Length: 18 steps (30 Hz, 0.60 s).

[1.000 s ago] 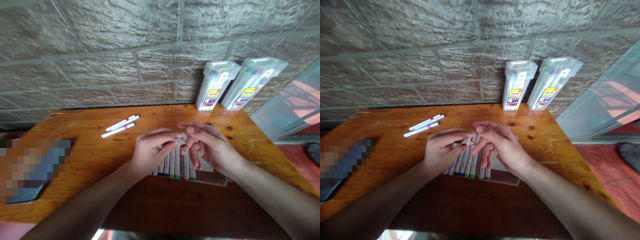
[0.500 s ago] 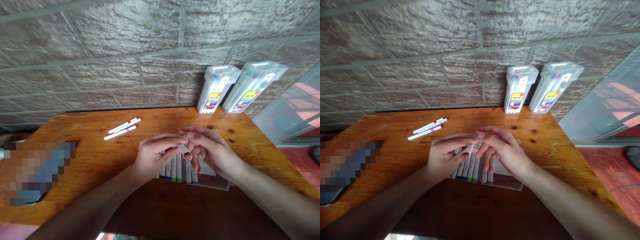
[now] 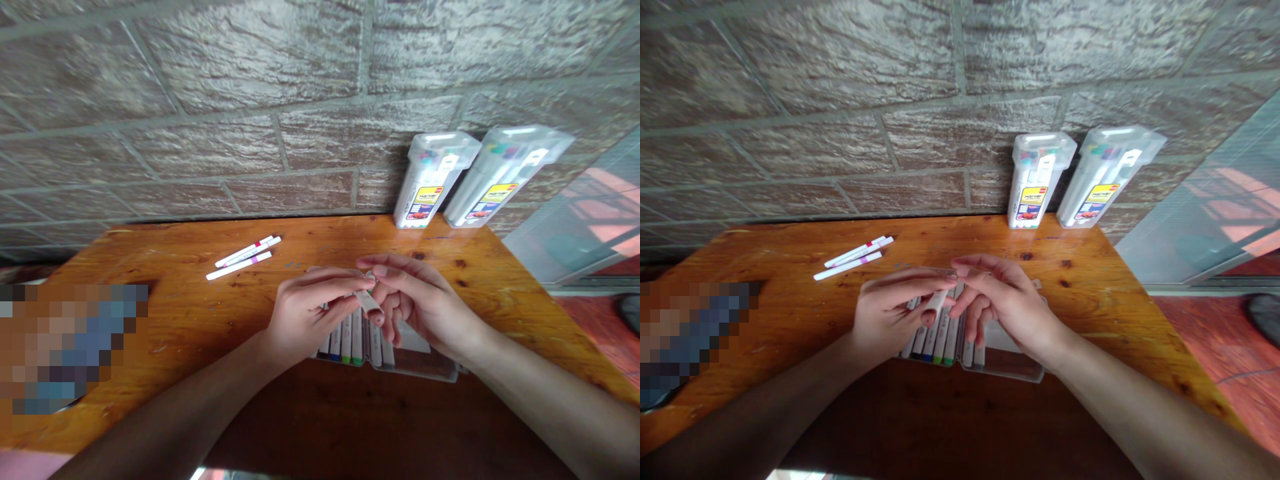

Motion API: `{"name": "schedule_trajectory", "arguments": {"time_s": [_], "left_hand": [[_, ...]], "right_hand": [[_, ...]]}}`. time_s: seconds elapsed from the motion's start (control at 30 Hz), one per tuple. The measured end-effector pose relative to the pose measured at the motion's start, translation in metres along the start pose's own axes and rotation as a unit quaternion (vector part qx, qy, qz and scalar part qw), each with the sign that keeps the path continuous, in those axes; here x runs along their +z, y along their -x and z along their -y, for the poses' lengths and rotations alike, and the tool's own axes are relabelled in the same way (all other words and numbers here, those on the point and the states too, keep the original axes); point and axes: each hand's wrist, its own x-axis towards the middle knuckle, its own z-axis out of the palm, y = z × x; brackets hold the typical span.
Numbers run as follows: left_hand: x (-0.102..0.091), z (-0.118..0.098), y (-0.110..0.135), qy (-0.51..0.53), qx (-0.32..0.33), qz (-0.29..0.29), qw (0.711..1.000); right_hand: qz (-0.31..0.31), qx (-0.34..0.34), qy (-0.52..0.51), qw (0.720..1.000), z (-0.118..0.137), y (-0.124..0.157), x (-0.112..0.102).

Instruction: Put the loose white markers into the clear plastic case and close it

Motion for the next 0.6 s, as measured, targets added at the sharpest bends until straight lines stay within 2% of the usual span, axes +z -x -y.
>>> {"name": "schedule_trajectory", "arguments": {"time_s": [0.2, 0.4, 0.6], "left_hand": [[0.001, -0.006, -0.002, 0.001, 0.005, 0.002, 1.0], [0.003, -0.018, 0.001, 0.017, 0.031, 0.055, 0.998], [0.006, -0.02, 0.002, 0.028, 0.048, 0.064, 0.996]], "right_hand": [[-0.013, -0.001, 0.007, 1.0, -0.002, -0.001, 0.0], [-0.044, -0.003, 0.012, 0.999, -0.005, -0.001, 0.002], [-0.045, 0.004, 0.006, 0.999, -0.008, -0.003, 0.001]]}}
